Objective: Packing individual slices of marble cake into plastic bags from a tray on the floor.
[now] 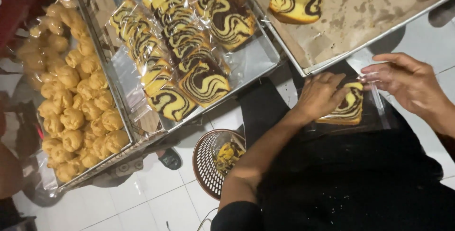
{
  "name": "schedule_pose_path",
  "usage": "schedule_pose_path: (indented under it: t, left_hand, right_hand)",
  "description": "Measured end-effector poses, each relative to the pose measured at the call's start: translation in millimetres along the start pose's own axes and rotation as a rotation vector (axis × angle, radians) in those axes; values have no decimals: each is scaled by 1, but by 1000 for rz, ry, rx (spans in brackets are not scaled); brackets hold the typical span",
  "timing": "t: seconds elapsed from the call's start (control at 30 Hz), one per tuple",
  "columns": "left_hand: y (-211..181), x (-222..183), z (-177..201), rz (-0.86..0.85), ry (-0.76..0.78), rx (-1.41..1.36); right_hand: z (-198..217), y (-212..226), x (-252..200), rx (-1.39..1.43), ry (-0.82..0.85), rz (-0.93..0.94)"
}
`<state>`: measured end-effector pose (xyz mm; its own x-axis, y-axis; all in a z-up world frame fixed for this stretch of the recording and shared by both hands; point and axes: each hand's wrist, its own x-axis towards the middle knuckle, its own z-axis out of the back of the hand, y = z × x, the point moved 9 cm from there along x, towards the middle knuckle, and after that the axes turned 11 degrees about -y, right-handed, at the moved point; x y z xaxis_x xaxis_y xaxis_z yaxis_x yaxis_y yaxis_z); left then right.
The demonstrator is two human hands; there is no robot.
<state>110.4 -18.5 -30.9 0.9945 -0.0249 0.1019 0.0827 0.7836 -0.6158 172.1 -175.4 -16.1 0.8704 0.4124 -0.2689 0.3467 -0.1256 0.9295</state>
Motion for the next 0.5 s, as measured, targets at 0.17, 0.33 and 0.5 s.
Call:
schedule_pose_path:
  t: [0.17, 0.33, 0.5]
  left_hand:
    - [14, -17, 22, 184, 33, -165]
    - [17, -35, 67, 159, -101, -530]
    - [16, -49, 77, 29, -267, -709]
  right_hand:
    - [-12, -2, -21, -491, -69, -132]
    - [-46, 0, -32, -544, -16, -48]
    - [-34, -49, 16, -627, 79, -10]
